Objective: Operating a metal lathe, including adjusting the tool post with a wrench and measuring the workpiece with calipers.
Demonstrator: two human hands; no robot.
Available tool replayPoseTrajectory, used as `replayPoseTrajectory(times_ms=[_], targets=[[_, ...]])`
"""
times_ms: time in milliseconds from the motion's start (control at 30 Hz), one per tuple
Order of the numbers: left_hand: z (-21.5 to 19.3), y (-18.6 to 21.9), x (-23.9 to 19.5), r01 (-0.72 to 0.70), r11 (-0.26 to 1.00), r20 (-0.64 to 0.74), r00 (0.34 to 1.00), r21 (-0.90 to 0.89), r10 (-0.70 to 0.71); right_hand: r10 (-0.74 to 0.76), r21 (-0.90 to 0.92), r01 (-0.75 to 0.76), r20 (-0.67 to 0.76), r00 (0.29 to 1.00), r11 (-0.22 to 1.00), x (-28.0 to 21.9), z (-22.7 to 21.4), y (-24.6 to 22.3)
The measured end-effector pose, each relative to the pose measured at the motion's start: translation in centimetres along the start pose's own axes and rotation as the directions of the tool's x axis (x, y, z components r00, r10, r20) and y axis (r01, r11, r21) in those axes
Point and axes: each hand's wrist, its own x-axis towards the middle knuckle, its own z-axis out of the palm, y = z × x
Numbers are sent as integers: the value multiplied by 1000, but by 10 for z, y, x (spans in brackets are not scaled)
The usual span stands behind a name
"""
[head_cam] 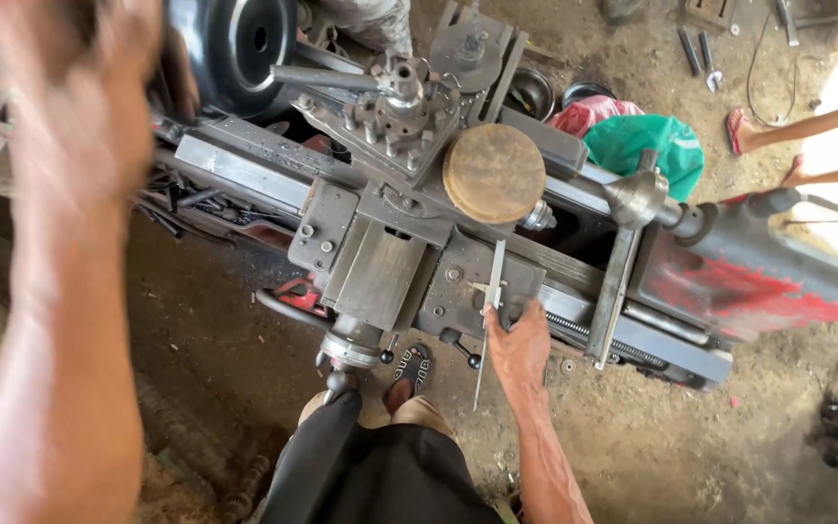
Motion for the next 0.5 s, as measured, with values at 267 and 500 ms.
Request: replayPoseTrajectory(times_ms=[267, 500], targets=[[44, -66, -170, 595, 799, -100, 803, 82, -588, -616, 72, 640, -207, 760, 765, 79, -99, -197], [35, -93, -249, 805, 579, 126, 566, 131, -815, -406, -276, 471, 262, 875, 838, 165, -82, -292]])
